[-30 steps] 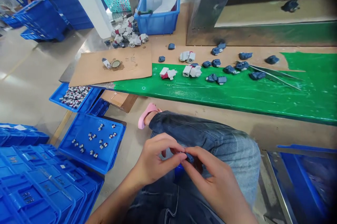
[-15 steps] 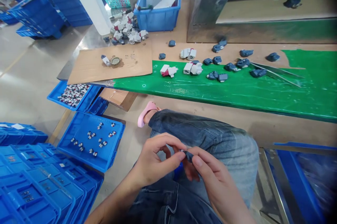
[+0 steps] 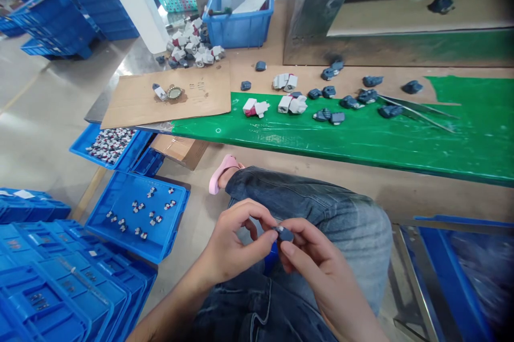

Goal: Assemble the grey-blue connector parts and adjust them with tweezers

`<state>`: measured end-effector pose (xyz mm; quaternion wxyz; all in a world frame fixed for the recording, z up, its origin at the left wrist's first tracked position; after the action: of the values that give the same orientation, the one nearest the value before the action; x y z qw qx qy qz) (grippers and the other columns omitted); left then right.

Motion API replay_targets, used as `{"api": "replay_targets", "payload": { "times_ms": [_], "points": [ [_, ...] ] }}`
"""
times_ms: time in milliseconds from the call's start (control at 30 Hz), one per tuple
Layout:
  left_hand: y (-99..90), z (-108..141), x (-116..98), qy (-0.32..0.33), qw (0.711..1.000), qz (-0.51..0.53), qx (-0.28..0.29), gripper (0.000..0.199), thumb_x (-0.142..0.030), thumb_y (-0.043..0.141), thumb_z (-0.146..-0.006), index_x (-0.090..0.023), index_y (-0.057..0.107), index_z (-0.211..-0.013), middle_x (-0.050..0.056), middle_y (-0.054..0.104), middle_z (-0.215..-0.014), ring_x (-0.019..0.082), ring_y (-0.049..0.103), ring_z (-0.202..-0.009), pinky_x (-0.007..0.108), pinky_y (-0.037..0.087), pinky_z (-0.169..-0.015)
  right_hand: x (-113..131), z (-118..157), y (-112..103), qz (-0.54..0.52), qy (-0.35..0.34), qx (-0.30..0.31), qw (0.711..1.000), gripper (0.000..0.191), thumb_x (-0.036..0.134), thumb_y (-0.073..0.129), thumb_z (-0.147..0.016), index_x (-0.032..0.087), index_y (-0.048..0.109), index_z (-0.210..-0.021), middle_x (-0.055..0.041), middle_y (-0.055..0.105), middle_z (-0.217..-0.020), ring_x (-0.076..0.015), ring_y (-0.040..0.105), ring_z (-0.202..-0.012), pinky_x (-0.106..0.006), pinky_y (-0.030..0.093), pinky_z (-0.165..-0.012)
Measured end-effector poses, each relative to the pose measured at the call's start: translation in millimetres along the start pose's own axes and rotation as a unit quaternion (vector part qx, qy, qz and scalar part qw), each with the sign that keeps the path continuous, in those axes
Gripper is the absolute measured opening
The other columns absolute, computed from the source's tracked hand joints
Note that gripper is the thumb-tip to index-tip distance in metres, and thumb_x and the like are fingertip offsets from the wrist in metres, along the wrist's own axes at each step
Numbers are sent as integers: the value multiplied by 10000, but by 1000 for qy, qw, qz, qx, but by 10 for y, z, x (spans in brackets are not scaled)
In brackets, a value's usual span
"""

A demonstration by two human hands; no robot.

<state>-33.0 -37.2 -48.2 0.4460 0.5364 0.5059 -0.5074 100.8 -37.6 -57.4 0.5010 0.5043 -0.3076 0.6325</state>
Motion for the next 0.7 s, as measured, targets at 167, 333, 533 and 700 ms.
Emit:
{"api": "replay_targets", "payload": {
  "times_ms": [167,333,533,700],
  "points": [
    [-21,-4,-8,-32,999,7,11,72,-169,553,-775,-173,577,-843,15,553,-813,109,518,-768,186,422,-598,24,-1,-25,73,-29,-19,997,139,336,569,-767,222,574,-847,26,467,-607,-103,445,-541,-207,380,-479],
    [-35,-10,-4,-59,998,-29,20,68,-205,543,-797,-177,593,-835,11,569,-811,101,522,-746,181,404,-576,16,9,-62,120,-53,-43,990,131,306,581,-750,235,583,-861,24,488,-623,-113,467,-562,-218,400,-503],
    [-17,7,8,-52,998,-20,20,64,-164,553,-776,-169,582,-833,13,570,-798,95,516,-701,179,393,-531,-13,10,-71,117,-34,-39,992,161,348,543,-777,216,582,-862,28,462,-576,-111,457,-528,-216,383,-477],
    [1,16,7,-16,999,-27,7,92,-119,530,-778,-163,576,-844,23,573,-806,101,522,-717,183,412,-551,-39,11,-59,73,-6,-23,997,215,404,538,-781,194,560,-817,31,450,-548,-104,443,-512,-213,370,-473]
  ]
}}
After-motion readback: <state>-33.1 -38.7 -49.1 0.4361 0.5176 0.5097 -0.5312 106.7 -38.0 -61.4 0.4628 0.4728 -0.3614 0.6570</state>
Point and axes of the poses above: each hand's wrist, its own z-axis away from the middle knuckle, its own y-axis out of the palm, x = y × z, the point moved 3 cm from there along -z, towards the middle knuckle
